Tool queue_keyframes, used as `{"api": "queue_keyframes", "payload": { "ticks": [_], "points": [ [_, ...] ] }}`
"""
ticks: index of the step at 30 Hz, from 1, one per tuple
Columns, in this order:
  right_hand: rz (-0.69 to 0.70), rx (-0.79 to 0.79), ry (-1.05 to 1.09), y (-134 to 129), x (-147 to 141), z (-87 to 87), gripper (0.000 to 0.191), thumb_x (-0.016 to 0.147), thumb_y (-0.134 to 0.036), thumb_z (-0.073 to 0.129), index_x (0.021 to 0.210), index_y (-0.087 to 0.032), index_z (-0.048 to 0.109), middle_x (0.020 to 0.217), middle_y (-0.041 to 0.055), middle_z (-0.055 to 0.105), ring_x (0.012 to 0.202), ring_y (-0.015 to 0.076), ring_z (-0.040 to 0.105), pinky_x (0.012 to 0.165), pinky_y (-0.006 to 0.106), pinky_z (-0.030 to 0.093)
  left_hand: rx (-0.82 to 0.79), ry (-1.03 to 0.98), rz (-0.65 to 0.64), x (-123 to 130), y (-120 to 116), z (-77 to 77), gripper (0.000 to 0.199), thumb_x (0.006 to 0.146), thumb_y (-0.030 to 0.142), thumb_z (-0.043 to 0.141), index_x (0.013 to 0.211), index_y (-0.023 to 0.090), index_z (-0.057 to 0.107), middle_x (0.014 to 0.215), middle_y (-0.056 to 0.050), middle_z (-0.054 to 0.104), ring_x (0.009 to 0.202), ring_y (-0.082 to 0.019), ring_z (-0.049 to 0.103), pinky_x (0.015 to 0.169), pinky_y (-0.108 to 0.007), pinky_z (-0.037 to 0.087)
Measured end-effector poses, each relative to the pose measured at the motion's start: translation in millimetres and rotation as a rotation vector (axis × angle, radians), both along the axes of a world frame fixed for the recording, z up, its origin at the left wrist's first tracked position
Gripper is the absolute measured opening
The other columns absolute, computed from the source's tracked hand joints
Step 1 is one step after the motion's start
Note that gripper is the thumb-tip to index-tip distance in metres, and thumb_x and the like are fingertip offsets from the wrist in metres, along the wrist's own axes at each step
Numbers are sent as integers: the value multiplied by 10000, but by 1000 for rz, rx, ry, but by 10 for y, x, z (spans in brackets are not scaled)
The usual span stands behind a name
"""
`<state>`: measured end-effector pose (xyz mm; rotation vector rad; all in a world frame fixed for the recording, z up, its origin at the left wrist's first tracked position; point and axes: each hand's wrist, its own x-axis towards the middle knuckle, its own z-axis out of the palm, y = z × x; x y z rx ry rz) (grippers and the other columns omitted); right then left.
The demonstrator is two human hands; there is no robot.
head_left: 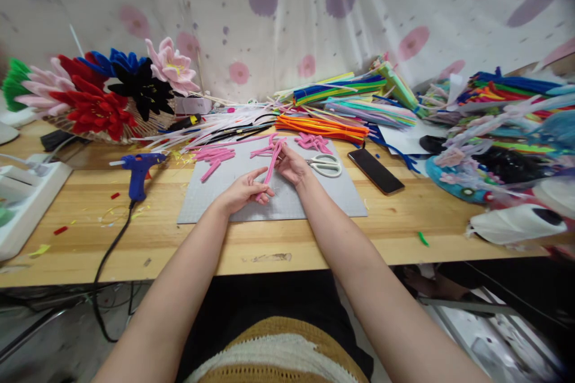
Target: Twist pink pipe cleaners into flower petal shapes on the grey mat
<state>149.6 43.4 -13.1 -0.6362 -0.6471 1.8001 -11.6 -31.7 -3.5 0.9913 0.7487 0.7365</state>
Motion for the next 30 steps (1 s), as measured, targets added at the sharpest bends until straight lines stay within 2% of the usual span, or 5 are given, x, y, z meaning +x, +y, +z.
{"api": "queue_keyframes", "payload": {
  "ticks": [8, 10, 15, 23, 30],
  "points": [
    [104, 36, 68, -79, 20, 81, 122, 785, -292, 595, 885, -228, 627, 729, -45, 646, 635, 60, 584, 585, 179, 459, -57, -39, -6, -28, 18, 13, 769, 731, 105, 641, 1391, 99, 246, 706, -74, 681, 478, -77, 577, 484, -167, 450],
    [117, 22, 50, -78, 20, 83, 132, 792, -297, 585, 896, -227, 626, 761, -35, 658, 641, 57, 584, 552, 165, 441, -75, -48, 12, -32, 23, 10, 752, 731, 97, 637, 1382, 90, 261, 720, -78, 679, 481, -75, 575, 491, -174, 465],
    [81, -1, 90, -34, 9, 51, 72, 785, -235, 597, 827, -178, 612, 695, -41, 643, 492, 14, 469, 422, 115, 338, -82, -46, 25, -38, 32, -11, 749, 742, 90, 626, 1390, 109, 250, 740, -85, 682, 497, -77, 582, 493, -174, 469],
    [43, -101, 136, 17, 7, 5, 41, 775, -188, 612, 775, -160, 582, 654, -38, 636, 447, 4, 450, 385, 88, 352, -52, -34, -8, -39, 32, -24, 756, 739, 104, 638, 1393, 126, 261, 753, -94, 692, 511, -90, 604, 501, -177, 469],
    [-29, -173, 143, 30, -10, -1, 49, 797, -134, 563, 753, -143, 583, 658, -15, 651, 421, 0, 447, 373, 82, 361, -50, -40, -15, -26, 22, 7, 804, 746, 95, 633, 1418, 123, 192, 721, -91, 695, 510, -101, 616, 480, -164, 456]
  ]
}}
